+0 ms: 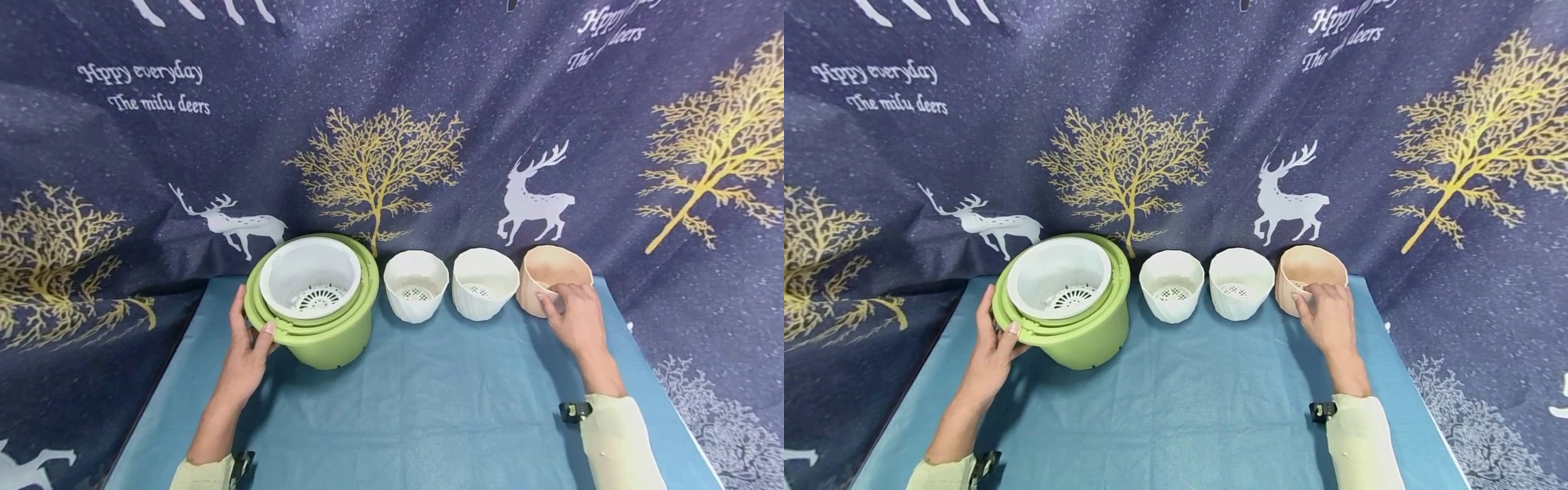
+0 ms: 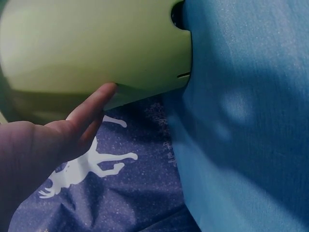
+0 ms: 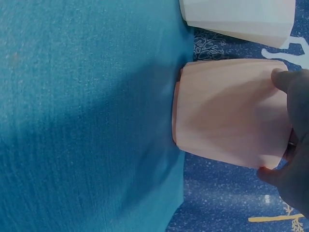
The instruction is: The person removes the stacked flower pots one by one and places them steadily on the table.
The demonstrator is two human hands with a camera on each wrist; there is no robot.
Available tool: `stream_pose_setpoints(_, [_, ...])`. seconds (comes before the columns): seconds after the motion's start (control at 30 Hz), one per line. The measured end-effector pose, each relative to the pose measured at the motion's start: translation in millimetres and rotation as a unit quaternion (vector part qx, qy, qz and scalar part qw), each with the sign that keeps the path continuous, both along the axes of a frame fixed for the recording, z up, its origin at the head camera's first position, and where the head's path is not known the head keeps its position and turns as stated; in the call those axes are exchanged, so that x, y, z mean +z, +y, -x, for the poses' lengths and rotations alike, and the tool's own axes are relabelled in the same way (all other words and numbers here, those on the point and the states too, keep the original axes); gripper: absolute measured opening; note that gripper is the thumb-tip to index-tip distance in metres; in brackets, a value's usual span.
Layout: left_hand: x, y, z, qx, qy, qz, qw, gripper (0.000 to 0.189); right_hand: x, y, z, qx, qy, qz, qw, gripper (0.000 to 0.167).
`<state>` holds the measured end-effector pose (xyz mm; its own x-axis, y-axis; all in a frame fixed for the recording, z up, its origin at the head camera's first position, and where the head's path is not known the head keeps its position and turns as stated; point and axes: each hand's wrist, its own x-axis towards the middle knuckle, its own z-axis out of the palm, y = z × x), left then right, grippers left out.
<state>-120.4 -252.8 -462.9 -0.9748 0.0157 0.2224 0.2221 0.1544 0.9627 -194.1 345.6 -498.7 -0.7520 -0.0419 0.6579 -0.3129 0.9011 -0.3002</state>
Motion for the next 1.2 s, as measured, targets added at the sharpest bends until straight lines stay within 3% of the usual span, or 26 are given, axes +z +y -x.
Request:
stream_pose_setpoints(0.43, [-0.2,0.7,-0.8,0.004,-0.003,-0.002,1.0000,0.077,8.2,-8,-8.8,-0.004,-0.028,0.012,0.9995,0.026])
stream_pose_setpoints(0.93, [-1.3,0.3,-0.7,0.006,-0.007,0.006,0.9999,0.077,41.4,-29,-11.5,0.057,0.070,0.013,0.9958,0.030])
stream_pose_setpoints(1.2, [-0.8,-0.1,-0.5,0.012,-0.008,0.010,0.9998,0.078,60.2,-51,-14.6,0.087,0.068,0.011,0.9938,0.033])
